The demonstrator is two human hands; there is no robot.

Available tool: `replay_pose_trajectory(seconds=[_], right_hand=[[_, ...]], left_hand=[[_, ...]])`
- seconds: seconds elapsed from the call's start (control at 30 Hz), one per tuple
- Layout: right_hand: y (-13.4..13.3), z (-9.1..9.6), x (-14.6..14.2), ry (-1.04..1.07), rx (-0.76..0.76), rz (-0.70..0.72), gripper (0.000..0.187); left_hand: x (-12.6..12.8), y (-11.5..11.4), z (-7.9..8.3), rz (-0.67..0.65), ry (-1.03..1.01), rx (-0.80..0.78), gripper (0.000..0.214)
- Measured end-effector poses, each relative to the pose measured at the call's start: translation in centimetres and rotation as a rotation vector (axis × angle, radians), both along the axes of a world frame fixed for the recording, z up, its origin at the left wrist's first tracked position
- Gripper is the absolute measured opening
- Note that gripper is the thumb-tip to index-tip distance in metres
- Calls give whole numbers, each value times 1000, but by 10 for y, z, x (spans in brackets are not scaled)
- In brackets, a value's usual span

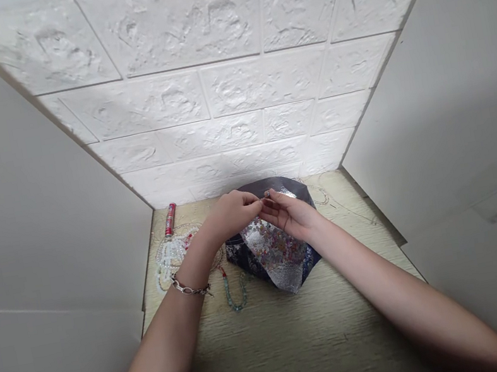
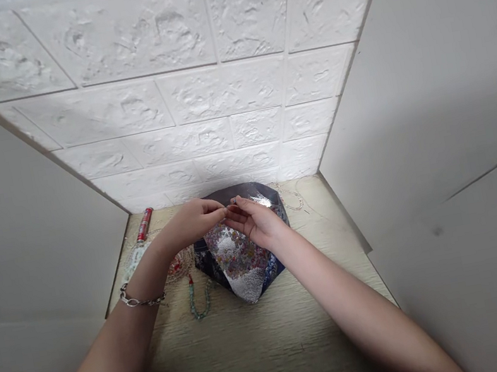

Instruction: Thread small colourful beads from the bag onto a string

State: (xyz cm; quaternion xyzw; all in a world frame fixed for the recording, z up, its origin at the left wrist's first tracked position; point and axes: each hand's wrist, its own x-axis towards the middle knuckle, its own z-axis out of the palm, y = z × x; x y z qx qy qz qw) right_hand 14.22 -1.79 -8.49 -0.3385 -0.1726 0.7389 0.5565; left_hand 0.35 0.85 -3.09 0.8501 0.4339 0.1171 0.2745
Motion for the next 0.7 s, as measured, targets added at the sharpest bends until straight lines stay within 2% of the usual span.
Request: replay_pose_trajectory(seconds=[0.37,0.7], right_hand=[[1,-4,-2,41,27,-29,7],[1,-5,-2,46,25,-35,8]], left_hand=[[3,-3,1,60,32,32,29],[2,-1,-1,57,45,32,31]])
